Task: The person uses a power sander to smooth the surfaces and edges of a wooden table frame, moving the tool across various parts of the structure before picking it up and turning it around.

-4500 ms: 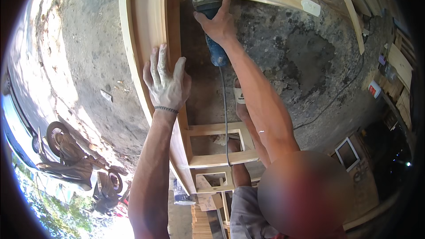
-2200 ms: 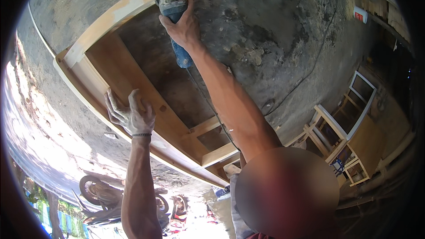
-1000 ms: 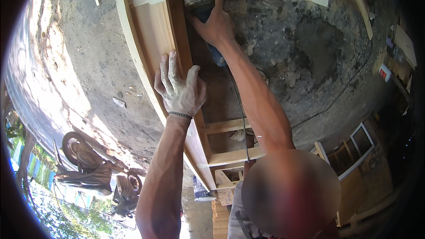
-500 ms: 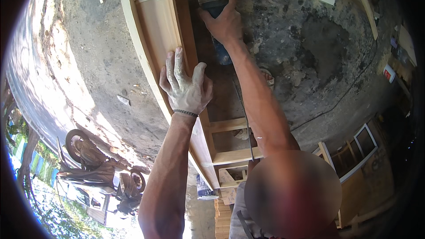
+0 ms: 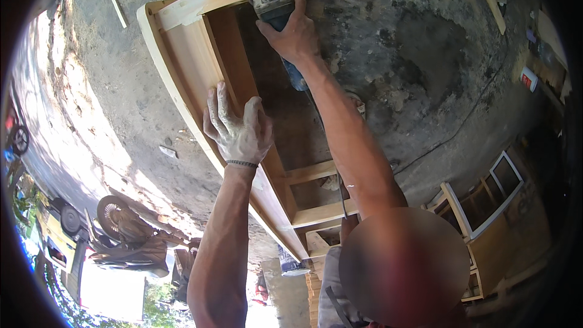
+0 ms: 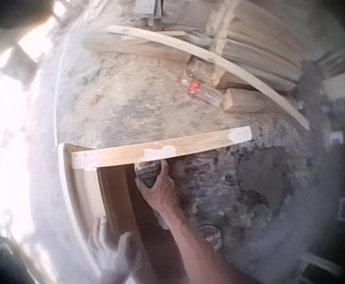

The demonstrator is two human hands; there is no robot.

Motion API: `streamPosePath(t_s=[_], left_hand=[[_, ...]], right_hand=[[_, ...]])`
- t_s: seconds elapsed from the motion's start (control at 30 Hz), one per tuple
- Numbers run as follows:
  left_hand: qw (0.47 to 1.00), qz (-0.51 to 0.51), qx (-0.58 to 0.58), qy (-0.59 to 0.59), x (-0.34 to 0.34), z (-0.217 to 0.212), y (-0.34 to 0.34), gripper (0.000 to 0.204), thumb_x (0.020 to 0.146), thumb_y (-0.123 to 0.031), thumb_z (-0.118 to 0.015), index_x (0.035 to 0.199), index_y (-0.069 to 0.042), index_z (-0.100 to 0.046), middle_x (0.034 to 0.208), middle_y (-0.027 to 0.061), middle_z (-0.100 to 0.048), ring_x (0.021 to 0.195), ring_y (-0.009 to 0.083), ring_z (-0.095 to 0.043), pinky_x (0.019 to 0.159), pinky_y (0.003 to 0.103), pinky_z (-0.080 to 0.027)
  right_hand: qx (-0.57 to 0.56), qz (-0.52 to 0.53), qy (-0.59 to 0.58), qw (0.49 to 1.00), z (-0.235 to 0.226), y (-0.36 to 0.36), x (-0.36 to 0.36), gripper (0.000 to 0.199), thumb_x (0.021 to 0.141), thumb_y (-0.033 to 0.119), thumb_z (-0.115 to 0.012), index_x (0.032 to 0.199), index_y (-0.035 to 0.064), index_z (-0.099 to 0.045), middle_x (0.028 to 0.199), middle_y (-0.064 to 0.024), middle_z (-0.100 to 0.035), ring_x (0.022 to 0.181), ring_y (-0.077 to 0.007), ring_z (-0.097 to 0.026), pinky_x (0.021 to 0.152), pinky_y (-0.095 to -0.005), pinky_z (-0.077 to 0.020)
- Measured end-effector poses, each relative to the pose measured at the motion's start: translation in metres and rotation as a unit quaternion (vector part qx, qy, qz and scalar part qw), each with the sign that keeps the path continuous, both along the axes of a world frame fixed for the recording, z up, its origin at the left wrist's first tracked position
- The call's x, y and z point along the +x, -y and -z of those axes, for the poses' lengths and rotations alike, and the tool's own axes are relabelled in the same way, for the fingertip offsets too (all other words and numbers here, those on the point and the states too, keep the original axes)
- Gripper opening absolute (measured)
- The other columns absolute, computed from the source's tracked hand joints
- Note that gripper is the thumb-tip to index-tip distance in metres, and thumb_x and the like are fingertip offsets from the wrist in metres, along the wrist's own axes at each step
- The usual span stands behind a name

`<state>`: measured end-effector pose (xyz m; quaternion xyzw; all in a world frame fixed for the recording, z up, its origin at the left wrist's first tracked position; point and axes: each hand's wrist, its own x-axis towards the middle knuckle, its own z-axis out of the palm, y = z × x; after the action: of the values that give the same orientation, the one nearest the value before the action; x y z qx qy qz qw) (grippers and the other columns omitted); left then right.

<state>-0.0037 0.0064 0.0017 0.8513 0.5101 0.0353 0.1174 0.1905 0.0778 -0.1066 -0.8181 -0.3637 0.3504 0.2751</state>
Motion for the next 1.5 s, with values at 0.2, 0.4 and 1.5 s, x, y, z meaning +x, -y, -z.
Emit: streamPosePath(t_s=[0.2,0.4,1.5], left_hand=[[1.000,0.007,0.011,-0.026,-0.007,0.004,-0.001,0.030,0.079,-0.022,-0.071,0.109,-0.026,-0.070,0.161,0.0222,-0.031,0.149,0.0470,-0.027,0.116,0.057,-0.026],[0.999,0.011,0.010,-0.030,-0.004,0.004,0.001,0.031,0.080,-0.020,-0.071,0.111,-0.025,-0.069,0.160,0.0224,-0.028,0.149,0.0475,-0.026,0.115,0.059,-0.027],[0.996,0.039,0.011,-0.073,0.000,0.000,-0.002,0.028,0.086,-0.028,-0.065,0.113,-0.024,-0.071,0.161,0.0237,-0.025,0.151,0.0474,-0.021,0.116,0.061,-0.023]], right_hand=[[-0.046,0.057,0.005,0.997,-0.009,0.018,0.049,0.099,0.080,0.052,-0.081,0.150,0.0066,-0.029,0.115,-0.0351,-0.067,0.108,-0.0517,-0.068,0.093,-0.0538,-0.0545],[-0.085,0.133,-0.027,0.987,-0.012,0.031,0.083,0.098,0.081,0.053,-0.080,0.151,0.0076,-0.029,0.118,-0.0339,-0.066,0.109,-0.0500,-0.068,0.095,-0.0543,-0.0539],[-0.082,0.196,-0.057,0.975,-0.016,0.062,0.085,0.105,0.081,0.051,-0.081,0.156,0.0049,-0.023,0.125,-0.0336,-0.064,0.112,-0.0494,-0.066,0.096,-0.0529,-0.0532]])
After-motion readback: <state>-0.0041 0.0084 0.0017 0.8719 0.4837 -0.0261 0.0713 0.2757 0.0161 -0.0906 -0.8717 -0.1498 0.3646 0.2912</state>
